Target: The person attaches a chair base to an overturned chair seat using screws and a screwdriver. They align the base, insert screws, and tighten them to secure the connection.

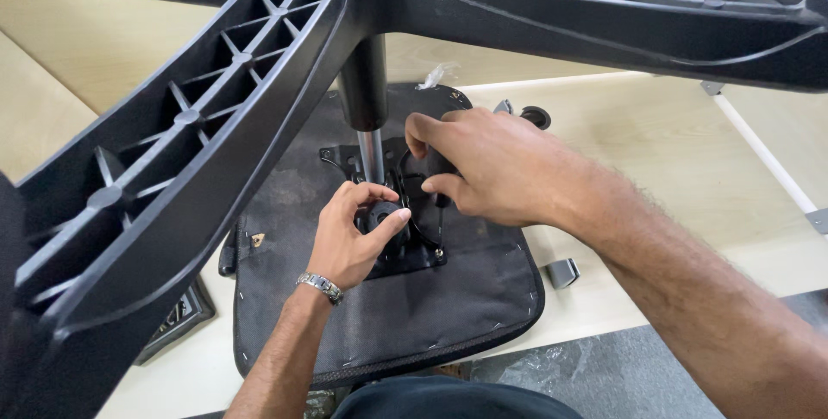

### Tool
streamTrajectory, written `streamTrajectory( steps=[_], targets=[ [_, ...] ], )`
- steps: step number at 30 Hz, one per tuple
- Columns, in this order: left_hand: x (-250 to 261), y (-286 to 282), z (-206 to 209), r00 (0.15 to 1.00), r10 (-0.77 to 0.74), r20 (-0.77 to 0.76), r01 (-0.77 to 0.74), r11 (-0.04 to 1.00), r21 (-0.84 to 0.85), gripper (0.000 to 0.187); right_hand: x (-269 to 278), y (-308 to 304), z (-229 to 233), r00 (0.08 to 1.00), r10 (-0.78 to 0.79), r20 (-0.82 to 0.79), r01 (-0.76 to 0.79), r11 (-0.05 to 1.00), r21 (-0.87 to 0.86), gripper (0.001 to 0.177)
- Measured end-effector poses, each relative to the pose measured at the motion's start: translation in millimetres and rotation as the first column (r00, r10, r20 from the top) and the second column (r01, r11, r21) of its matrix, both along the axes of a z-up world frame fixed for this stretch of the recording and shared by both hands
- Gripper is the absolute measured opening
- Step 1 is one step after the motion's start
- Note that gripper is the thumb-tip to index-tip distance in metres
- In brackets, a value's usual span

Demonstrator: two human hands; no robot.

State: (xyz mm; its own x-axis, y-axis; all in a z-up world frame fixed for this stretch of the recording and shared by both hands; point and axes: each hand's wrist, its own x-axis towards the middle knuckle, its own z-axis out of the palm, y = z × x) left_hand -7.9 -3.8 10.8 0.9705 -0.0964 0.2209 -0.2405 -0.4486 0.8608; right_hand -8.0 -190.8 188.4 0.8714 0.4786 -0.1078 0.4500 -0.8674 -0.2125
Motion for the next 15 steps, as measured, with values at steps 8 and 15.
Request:
streamTrajectory(
  steps=[8, 15],
  targets=[
    [1.8, 2.7, 0.3, 1.000, 0.011, -0.016, -0.011, 1.000, -0.002, 0.030, 2.3, 2.2, 11.2, 0.990, -0.129, -0.055, 0.119, 0.982, -0.149, 0.055],
    [4.1, 3.5, 1.6, 1.000, 0.004, -0.004, -0.005, 1.000, -0.016, 0.029, 6.1, 4.4, 20.2, 0.969, -0.208, -0.132, 0.178, 0.961, -0.210, 0.042]
  ],
)
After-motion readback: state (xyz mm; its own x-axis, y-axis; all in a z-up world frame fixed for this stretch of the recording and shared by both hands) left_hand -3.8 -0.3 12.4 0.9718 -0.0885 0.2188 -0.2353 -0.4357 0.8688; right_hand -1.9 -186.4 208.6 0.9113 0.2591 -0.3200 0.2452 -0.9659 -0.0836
